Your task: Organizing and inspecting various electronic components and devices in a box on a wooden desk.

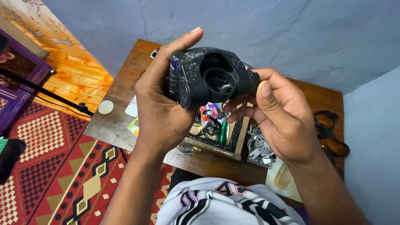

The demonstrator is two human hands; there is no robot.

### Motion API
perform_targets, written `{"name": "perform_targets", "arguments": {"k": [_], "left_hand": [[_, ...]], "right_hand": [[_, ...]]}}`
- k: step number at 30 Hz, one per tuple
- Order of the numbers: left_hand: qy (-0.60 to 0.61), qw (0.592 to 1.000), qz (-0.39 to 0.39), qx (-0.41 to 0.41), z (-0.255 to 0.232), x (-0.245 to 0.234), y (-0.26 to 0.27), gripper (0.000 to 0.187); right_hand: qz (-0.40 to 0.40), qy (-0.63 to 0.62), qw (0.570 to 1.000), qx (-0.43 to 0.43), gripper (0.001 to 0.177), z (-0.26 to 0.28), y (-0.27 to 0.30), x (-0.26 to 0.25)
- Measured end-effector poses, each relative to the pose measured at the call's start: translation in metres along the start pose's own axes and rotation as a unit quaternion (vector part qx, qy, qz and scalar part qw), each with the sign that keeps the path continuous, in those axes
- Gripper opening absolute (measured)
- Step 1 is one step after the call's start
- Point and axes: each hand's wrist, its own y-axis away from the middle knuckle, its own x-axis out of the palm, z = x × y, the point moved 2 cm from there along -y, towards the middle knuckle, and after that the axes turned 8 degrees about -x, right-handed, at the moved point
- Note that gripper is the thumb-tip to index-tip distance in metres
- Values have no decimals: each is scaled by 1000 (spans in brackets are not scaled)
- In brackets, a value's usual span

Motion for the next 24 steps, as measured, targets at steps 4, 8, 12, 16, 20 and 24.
{"name": "perform_targets", "arguments": {"k": [4,8,12,16,20,24], "left_hand": [[-7,1000,-7,-17,-11,-1,-5,62],[2,1000,-2,-10,2,-5,1,61],[13,999,16,-24,17,-13,5,62],[47,983,52,-170,59,-21,24,73],[99,915,71,-385,117,-25,68,68],[152,859,57,-486,170,-28,125,49]], "right_hand": [[5,1,1000,10,41,-1,-1,1],[7,-10,1000,15,41,-4,-1,1],[24,-15,999,22,40,-20,-3,1],[14,24,993,111,37,-68,8,-7],[-18,30,964,265,32,-127,33,-13],[-34,32,934,354,32,-166,58,-13]]}}
